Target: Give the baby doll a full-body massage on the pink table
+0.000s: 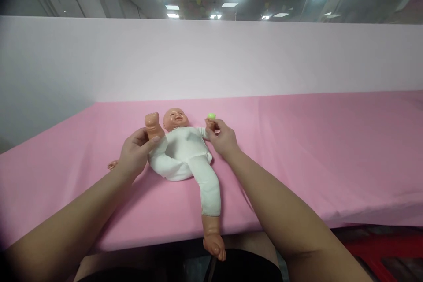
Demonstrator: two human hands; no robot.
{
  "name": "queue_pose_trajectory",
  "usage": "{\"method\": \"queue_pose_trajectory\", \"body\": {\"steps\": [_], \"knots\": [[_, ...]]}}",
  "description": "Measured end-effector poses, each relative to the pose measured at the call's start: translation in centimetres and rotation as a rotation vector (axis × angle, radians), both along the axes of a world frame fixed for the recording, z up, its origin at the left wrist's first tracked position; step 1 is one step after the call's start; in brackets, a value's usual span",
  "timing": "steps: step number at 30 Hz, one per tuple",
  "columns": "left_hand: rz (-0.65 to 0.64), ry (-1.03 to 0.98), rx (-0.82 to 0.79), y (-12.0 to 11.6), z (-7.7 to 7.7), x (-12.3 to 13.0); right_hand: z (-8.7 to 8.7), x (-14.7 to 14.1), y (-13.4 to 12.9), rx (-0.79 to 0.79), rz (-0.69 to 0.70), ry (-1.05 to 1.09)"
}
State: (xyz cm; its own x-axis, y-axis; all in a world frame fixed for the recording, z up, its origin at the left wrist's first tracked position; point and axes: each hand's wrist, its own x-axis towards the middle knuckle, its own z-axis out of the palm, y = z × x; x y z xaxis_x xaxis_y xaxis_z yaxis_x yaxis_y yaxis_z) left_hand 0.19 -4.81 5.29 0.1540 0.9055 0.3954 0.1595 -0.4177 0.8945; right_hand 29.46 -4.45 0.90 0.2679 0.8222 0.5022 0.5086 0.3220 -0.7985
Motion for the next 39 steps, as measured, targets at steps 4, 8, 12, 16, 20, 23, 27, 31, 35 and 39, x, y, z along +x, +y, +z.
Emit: {"method": "queue_pose_trajectory", "body": {"steps": [4,8,12,16,20,23,27,31,35,39], "knots": [[-0.206,0.061,0.360,-2.5,0.7,0.2,-1.2,3.1,1.3,-0.085,-0.144,0.193],[-0.583,0.215,0.615,-5.1,0.8,1.5,-2.4,5.2,2.8,-0.193,-0.205,0.287],[-0.809,0.376,0.594,-6.7,0.1,3.1,-2.9,5.9,3.4,-0.314,-0.197,0.323],[-0.855,0.565,0.609,-7.4,-0.9,4.0,-2.8,6.0,3.2,-0.413,-0.139,0.350],[-0.855,0.522,0.618,-7.2,-0.8,3.8,-2.7,6.1,3.2,-0.415,-0.137,0.355],[-0.762,0.352,0.605,-6.2,-0.1,2.7,-2.6,6.1,3.2,-0.372,-0.173,0.332],[-0.337,0.204,0.491,-3.7,0.9,0.6,-1.6,4.7,2.2,-0.158,-0.203,0.200],[0.101,0.160,0.194,-1.2,1.3,-0.8,-0.3,1.4,0.5,0.038,-0.073,-0.008],[0.107,0.150,-0.023,0.3,0.6,-0.7,0.2,-1.5,-0.6,0.077,0.089,-0.384],[-0.043,0.170,-0.078,1.1,-0.2,-0.5,0.3,-2.4,-0.9,0.062,0.165,-0.592]]}}
